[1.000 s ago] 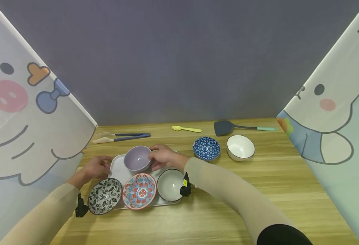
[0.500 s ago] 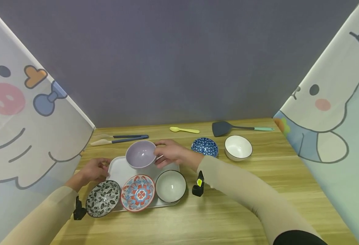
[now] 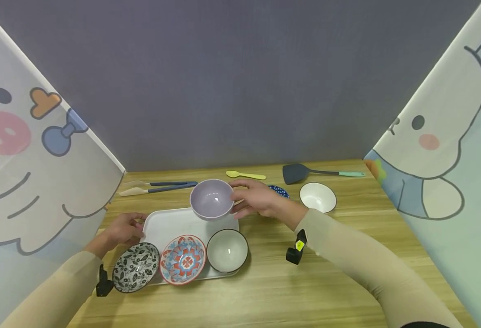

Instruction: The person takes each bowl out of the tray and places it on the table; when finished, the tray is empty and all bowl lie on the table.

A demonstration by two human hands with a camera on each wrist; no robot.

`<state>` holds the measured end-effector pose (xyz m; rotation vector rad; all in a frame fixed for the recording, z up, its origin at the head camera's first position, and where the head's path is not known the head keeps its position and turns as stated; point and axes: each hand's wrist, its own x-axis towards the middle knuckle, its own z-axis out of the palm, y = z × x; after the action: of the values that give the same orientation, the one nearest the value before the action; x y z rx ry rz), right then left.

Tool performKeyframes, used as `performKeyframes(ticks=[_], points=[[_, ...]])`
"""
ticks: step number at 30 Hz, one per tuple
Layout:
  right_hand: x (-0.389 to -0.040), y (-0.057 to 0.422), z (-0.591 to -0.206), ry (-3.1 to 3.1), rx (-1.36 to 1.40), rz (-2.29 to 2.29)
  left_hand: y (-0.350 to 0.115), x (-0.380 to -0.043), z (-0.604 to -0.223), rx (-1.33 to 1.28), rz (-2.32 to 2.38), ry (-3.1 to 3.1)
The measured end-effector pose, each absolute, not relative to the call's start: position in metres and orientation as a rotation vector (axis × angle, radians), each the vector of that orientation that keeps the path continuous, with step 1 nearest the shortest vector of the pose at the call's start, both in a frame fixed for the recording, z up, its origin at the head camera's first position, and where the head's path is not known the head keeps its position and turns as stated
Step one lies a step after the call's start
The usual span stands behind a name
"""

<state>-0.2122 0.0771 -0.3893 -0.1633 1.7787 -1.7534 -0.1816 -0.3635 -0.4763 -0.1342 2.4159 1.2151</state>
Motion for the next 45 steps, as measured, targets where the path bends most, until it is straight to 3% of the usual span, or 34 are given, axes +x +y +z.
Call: performKeyframes(ticks=[16, 45], points=[[-0.205, 0.185, -0.378, 1.845, -0.038, -1.803, -0.364, -0.18, -0.479, -0.148, 1.189, 2.425], [-0.17, 0.377, -0.395, 1.862, 0.129, -2.085, -0.362, -0.183, -0.475, -0.156, 1.163, 2.44]])
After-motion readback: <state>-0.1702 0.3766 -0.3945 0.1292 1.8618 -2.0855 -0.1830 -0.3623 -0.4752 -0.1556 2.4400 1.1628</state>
